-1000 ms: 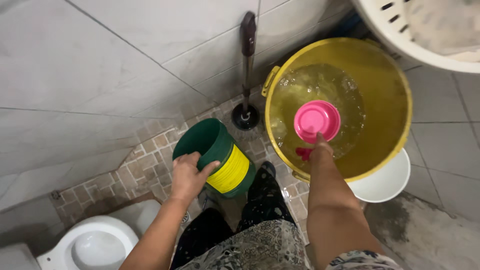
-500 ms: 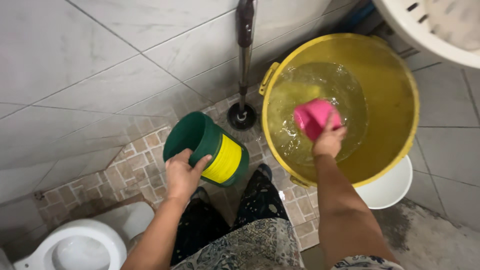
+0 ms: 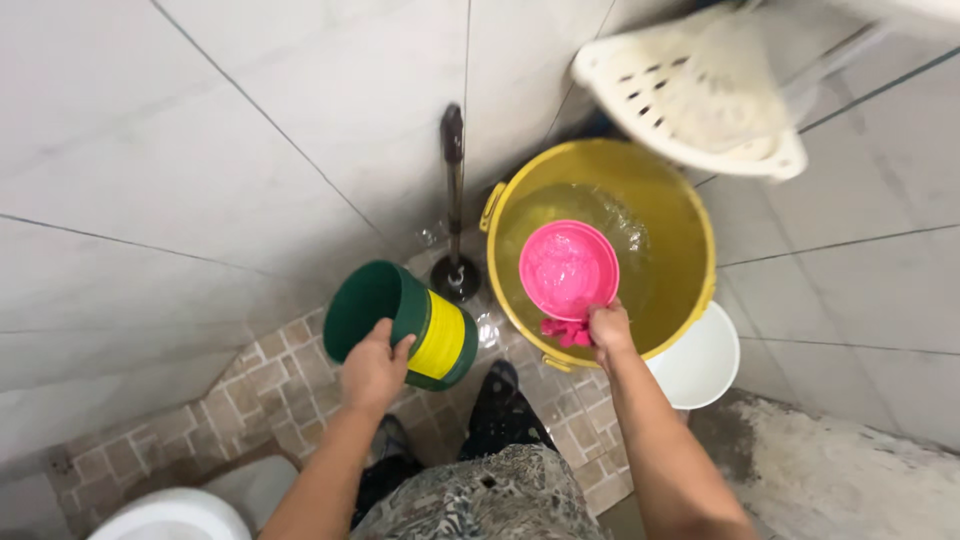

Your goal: The person washes several plastic buckets and bowls in a bathroom. They rinse a white bucket, scrub a green bucket with a pink scrubber, and rinse a pink bowl, then place the items into a larger yellow bucket.

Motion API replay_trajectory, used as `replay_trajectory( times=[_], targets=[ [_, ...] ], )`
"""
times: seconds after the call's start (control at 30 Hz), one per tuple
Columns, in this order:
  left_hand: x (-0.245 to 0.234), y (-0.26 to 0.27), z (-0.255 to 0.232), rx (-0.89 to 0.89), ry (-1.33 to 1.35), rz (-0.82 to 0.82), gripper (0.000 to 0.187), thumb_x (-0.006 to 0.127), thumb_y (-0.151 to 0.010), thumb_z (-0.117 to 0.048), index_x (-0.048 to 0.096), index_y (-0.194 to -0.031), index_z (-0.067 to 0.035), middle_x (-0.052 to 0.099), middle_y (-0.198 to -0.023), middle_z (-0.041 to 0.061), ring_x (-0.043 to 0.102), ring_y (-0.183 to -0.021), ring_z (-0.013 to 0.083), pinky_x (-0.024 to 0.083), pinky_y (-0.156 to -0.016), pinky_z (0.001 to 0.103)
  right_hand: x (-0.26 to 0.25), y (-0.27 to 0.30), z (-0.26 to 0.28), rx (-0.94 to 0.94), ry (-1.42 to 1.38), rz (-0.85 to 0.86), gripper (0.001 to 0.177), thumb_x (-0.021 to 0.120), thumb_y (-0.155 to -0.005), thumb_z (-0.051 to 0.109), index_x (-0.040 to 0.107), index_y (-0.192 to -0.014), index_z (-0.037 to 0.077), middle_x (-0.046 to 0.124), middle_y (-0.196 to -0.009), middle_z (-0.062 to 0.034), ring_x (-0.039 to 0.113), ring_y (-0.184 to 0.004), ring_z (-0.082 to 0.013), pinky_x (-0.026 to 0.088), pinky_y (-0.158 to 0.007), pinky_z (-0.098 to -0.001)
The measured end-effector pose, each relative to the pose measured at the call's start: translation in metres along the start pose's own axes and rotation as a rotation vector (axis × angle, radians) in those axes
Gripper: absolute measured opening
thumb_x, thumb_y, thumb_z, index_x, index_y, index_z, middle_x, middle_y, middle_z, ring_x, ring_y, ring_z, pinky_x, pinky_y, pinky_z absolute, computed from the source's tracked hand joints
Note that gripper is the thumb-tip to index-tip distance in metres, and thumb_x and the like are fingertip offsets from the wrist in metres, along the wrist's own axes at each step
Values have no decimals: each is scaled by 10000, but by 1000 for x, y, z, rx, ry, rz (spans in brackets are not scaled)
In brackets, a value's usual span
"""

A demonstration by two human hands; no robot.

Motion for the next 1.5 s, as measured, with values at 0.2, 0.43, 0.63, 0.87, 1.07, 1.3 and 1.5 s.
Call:
replay_trajectory(
  times=[0.2,0.43,0.63,0.87,1.07,1.3,1.5],
  targets=[
    [-25,9,-33,102,-38,-16,359,754,-986,-370,687,-1212,-99,769,-886,205,734,-880,462,572,-758,583,14,86,140,-144,187,5,437,529,-1029,34,598,-1456,-28,748,-1085,-195,694,-810,-239,599,-713,-396],
    [-67,3,-67,129,4,-94,407,772,-971,-346,672,-1297,-124,776,-886,198,744,-876,450,578,-761,576,39,92,259,-365,129,99,428,540,-989,23,655,-1396,-44,776,-1010,-122,703,-748,-181,594,-669,-341],
    [-96,4,-103,188,-14,-61,662,703,-997,-208,393,-1581,-240,766,-869,157,743,-835,429,567,-736,557,59,61,309,-380,97,83,376,549,-996,40,648,-1335,-89,742,-906,-137,688,-666,-199,582,-602,-379],
    [-101,2,-119,173,10,-102,486,691,-1050,-215,458,-1473,-268,780,-962,145,747,-874,408,563,-754,555,28,50,381,-333,-82,133,280,568,-995,40,612,-1209,-135,693,-884,-165,741,-678,-289,655,-634,-464],
    [-88,-4,-120,-35,18,12,849,703,-1025,-212,221,-1722,-270,798,-1093,207,766,-985,405,584,-882,523,-20,27,426,-537,-11,30,283,605,-994,13,691,-1191,-171,755,-1016,-210,776,-802,-279,651,-716,-436],
    [-66,-16,-106,-61,81,-62,1054,754,-982,-189,59,-1773,-222,736,-1371,229,739,-1158,429,578,-989,525,-36,-11,426,-535,-39,-54,297,594,-974,21,686,-1201,-148,782,-1035,-212,804,-815,-284,657,-682,-429],
    [-48,-19,-99,-34,134,-92,1045,783,-963,-174,110,-1762,-202,735,-1348,250,735,-1162,429,574,-998,512,-32,-29,424,-454,9,-32,290,631,-996,56,680,-1214,-129,778,-1016,-192,792,-800,-296,649,-658,-443]
  ],
)
Point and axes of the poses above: each hand's wrist, its own y-axis away from the middle knuckle, its own x-axis out of the palm, z = x × y, the point moved 1 cm from there along -y, towards the middle knuckle
